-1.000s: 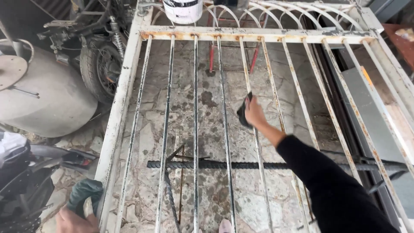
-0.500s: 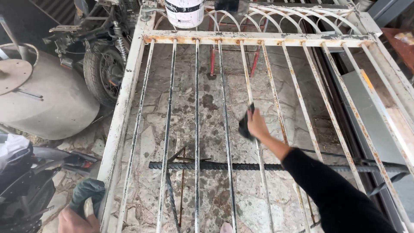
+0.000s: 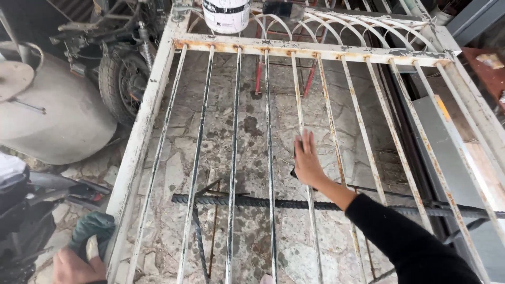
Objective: Sanding the metal bars of a gate with wet sandpaper to prepare the surface for painting.
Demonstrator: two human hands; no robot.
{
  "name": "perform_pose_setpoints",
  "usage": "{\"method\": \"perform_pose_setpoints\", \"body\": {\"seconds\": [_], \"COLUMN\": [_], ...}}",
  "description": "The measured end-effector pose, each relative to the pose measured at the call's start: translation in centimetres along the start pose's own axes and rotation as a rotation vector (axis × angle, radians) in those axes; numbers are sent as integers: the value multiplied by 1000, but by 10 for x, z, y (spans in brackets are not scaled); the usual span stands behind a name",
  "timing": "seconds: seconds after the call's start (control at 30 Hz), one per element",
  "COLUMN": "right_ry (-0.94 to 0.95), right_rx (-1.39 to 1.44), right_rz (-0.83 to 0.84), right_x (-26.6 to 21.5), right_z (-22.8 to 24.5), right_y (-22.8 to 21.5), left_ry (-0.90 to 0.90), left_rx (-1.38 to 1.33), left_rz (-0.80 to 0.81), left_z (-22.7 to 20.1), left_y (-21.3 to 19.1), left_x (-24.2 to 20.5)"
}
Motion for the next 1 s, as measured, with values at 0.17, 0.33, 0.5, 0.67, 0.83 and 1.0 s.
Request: {"method": "perform_pose_setpoints", "body": {"seconds": [0.17,0.33,0.5,0.67,0.83,1.0], "right_ry": [-46,34,109,-23,-62,162], "right_rx": [-44,111,302,392,404,400], "right_rz": [-26,-229,-607,-470,-299,-13], "right_x": [128,232,154,74,25,-3], "right_z": [-9,-76,-79,-29,-16,-16], "right_y": [-32,-1,-2,-23,4,23], "left_ry": [2,-90,-76,-126,-138,-120], "left_rx": [-93,-109,61,21,106,151], "left_rz": [-95,-25,-3,48,146,136], "left_z": [7,2,0,-2,-11,-12], "left_y": [5,1,1,8,-3,-5], "left_x": [1,4,3,13,18,20]}}
Point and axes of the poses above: each hand's wrist, its own x-axis towards the middle knuckle, its own y-axis out of the palm, z = x × y, the point moved 6 cm from there along x, towards the middle knuckle, and after that the axes turned 2 degrees about y, right-handed, at the moved point
